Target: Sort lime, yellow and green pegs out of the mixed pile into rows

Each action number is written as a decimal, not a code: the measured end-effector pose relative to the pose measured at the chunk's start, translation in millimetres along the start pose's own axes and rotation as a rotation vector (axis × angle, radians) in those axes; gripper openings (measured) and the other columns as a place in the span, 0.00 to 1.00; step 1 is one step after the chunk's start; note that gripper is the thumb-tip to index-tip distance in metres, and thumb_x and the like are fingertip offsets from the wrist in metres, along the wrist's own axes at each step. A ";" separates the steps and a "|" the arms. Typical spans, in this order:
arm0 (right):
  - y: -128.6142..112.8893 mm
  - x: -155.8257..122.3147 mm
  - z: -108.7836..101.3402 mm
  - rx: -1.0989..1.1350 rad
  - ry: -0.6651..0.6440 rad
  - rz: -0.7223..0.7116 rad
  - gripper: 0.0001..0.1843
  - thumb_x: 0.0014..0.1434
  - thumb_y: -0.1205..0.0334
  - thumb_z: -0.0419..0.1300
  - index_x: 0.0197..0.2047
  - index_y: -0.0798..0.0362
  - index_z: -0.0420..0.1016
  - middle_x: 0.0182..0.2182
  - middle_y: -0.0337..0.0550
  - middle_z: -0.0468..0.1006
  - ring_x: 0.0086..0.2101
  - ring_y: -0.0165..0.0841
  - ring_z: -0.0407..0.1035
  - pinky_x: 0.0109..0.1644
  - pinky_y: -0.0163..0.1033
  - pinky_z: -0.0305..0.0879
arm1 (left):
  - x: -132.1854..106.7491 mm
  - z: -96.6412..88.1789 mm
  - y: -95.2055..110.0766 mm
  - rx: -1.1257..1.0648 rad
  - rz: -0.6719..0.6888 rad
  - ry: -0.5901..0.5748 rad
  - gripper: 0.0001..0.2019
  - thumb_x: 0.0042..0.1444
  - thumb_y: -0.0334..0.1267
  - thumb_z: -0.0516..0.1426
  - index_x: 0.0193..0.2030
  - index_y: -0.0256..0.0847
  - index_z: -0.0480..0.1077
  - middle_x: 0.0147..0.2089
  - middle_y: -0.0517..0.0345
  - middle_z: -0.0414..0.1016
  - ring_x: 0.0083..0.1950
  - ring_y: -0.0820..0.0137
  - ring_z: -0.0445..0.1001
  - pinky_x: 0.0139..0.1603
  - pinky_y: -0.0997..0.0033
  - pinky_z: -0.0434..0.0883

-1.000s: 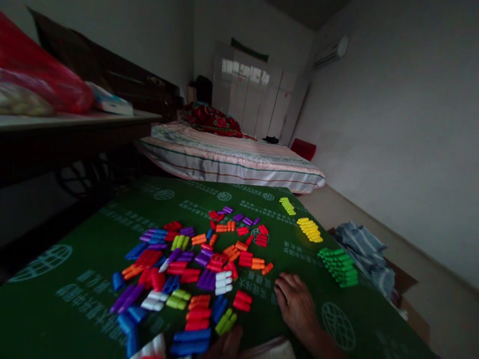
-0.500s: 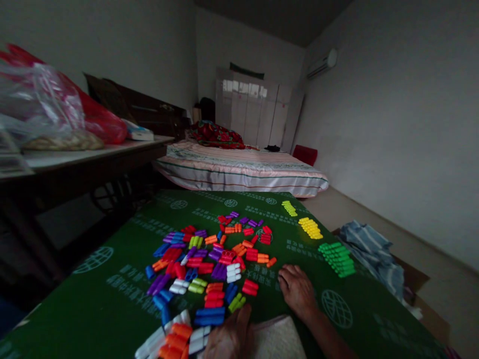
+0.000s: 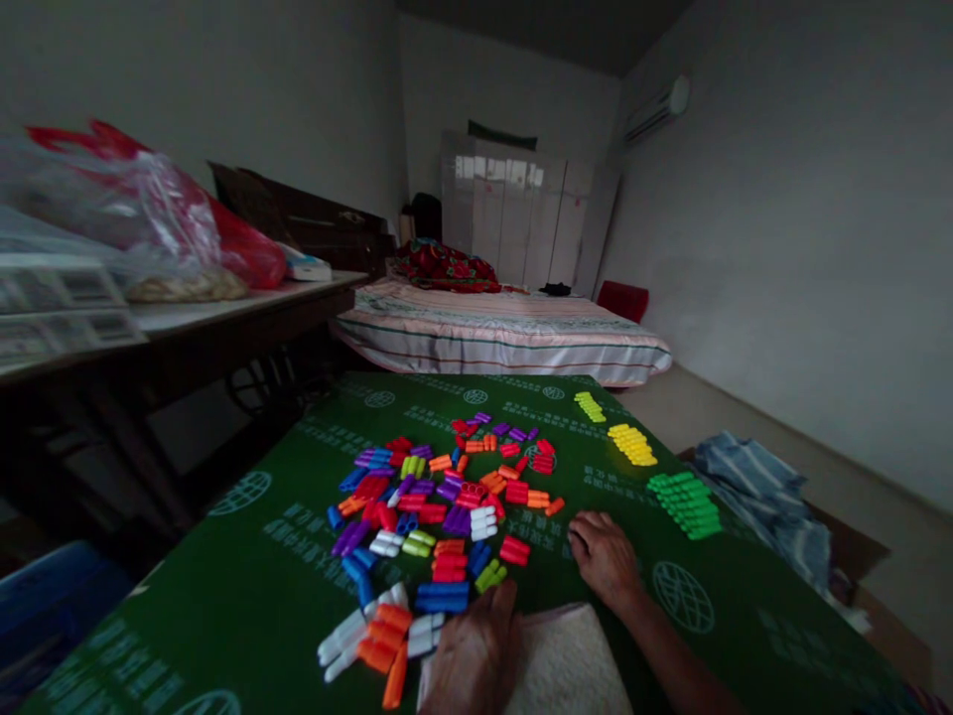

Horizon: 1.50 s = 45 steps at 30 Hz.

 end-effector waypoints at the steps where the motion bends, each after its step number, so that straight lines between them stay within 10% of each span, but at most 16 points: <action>1: 0.4 -0.1 0.1 0.000 -0.001 -0.001 0.11 0.60 0.68 0.54 0.37 0.49 0.77 0.42 0.42 0.78 0.44 0.35 0.69 0.49 0.38 0.63 | -0.7 -0.8 0.8 -0.011 0.006 0.005 0.19 0.61 0.31 0.44 0.55 0.43 0.66 0.53 0.49 0.75 0.50 0.62 0.76 0.48 0.61 0.74; 45: 7.8 -4.6 2.2 -0.032 0.042 -0.053 0.13 0.63 0.64 0.51 0.40 0.49 0.77 0.42 0.44 0.79 0.41 0.36 0.69 0.46 0.40 0.64 | -6.5 -7.4 8.7 -0.024 0.030 -0.094 0.23 0.59 0.27 0.45 0.59 0.41 0.64 0.54 0.48 0.75 0.50 0.60 0.76 0.49 0.60 0.75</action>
Point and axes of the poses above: each hand's wrist, its own x-axis towards the middle knuckle, its own z-axis out of the palm, y = z × x, the point moved 2 cm from there along x, towards the middle knuckle
